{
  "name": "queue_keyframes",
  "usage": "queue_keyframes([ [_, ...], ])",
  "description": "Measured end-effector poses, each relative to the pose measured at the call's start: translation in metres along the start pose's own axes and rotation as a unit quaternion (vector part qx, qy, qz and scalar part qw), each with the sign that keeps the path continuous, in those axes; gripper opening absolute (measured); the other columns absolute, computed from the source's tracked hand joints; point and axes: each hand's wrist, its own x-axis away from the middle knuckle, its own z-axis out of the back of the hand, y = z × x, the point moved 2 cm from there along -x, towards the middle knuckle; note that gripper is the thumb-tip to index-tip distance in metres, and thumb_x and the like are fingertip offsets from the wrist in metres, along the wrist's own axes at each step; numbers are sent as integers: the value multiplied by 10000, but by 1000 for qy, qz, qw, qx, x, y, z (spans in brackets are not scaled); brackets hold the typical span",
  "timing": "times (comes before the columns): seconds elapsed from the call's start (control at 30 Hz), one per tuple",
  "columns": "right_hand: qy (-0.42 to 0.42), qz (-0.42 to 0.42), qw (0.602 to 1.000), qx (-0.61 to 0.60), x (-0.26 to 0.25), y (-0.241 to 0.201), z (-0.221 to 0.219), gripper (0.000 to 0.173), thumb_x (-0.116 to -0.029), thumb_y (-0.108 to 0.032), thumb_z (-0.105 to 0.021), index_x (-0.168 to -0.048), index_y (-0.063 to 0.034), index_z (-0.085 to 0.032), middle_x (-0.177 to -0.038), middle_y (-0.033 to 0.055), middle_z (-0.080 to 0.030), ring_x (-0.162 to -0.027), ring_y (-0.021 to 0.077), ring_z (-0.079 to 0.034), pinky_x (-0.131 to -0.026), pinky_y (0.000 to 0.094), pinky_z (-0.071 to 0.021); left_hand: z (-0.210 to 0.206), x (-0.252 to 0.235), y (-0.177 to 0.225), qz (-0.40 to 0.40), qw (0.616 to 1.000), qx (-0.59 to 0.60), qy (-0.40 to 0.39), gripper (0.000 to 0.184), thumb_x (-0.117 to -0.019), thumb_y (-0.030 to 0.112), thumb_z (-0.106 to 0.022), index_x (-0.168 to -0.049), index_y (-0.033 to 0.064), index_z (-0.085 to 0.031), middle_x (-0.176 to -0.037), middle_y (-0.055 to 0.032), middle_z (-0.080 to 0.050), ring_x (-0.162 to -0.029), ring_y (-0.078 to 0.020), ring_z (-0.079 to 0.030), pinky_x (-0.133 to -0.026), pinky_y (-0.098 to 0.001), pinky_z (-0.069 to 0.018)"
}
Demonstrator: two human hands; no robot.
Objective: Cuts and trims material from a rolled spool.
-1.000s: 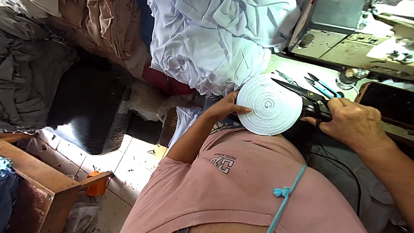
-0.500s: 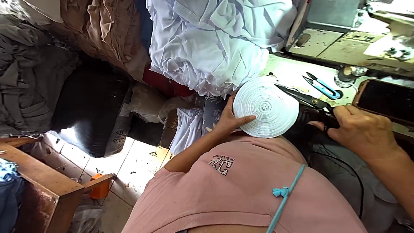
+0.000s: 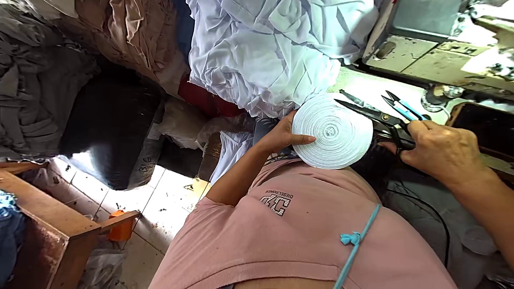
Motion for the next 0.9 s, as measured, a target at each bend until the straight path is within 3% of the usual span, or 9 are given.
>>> queue_keyframes([
  [0.2, 27, 32, 999, 7, 14, 7, 4, 227, -833, -61, -623, -727, 73, -473, -637, 251, -520, -518, 456, -585, -398, 517, -366, 4, -4, 6, 14, 999, 1, -46, 644, -803, -84, -745, -1360, 14, -438, -1164, -69, -695, -1031, -134, -710, -928, -326, -599],
  [0.37, 39, 15, 999, 4, 33, 9, 3, 431, -974, -250, -563, -714, 79, -461, -616, 258, -508, -501, 469, -569, -395, 528, -363, -2, -12, 12, 47, 998, -15, -43, 581, -820, -73, -740, -1335, 5, -481, -1134, -74, -706, -1000, -129, -715, -908, -317, -603],
  [0.47, 38, -2, 999, 3, 39, 9, 2, 424, -973, -252, -570, -736, 88, -482, -634, 273, -525, -524, 489, -583, -407, 548, -381, -16, -4, -2, 26, 998, 27, 54, 578, -890, 2, -692, -1407, -17, -434, -1151, -103, -685, -973, -143, -708, -889, -337, -606],
  [0.53, 34, -7, 999, 1, 40, 10, 0, 438, -980, -275, -574, -751, 89, -487, -645, 273, -531, -530, 488, -589, -411, 548, -386, -32, 12, -15, 15, 992, 44, 118, 606, -889, 56, -691, -1435, 48, -427, -1140, -95, -690, -917, -150, -712, -817, -345, -614],
  [0.57, 32, -8, 999, -4, 40, 10, -1, 461, -984, -298, -580, -757, 93, -492, -649, 275, -531, -533, 486, -589, -412, 549, -389, -38, 18, -21, 10, 990, 58, 125, 645, -881, 24, -707, -1448, 69, -403, -1158, -86, -681, -940, -154, -711, -831, -355, -616],
  [0.67, 14, -17, 999, -24, 36, 13, 1, 523, -957, -365, -639, -780, 109, -506, -690, 288, -545, -574, 503, -602, -436, 575, -409, -42, 20, -23, 5, 990, 75, 116, 687, -838, -94, -723, -1424, 67, -401, -1152, -83, -684, -962, -158, -717, -852, -352, -618],
  [0.73, 6, -25, 999, -24, 33, 14, 2, 576, -923, -434, -670, -781, 97, -498, -692, 273, -538, -588, 495, -601, -448, 565, -407, -32, 12, -18, 6, 994, 69, 88, 643, -806, -110, -714, -1376, 41, -459, -1110, -84, -714, -938, -158, -730, -837, -343, -623],
  [0.9, -15, -60, 998, -12, 19, -2, 6, 592, -869, -435, -747, -792, 95, -496, -706, 271, -538, -613, 489, -613, -464, 557, -420, -11, -5, -10, 7, 997, 71, 12, 611, -788, -128, -723, -1328, 12, -472, -1111, -67, -715, -986, -146, -724, -894, -342, -615],
])
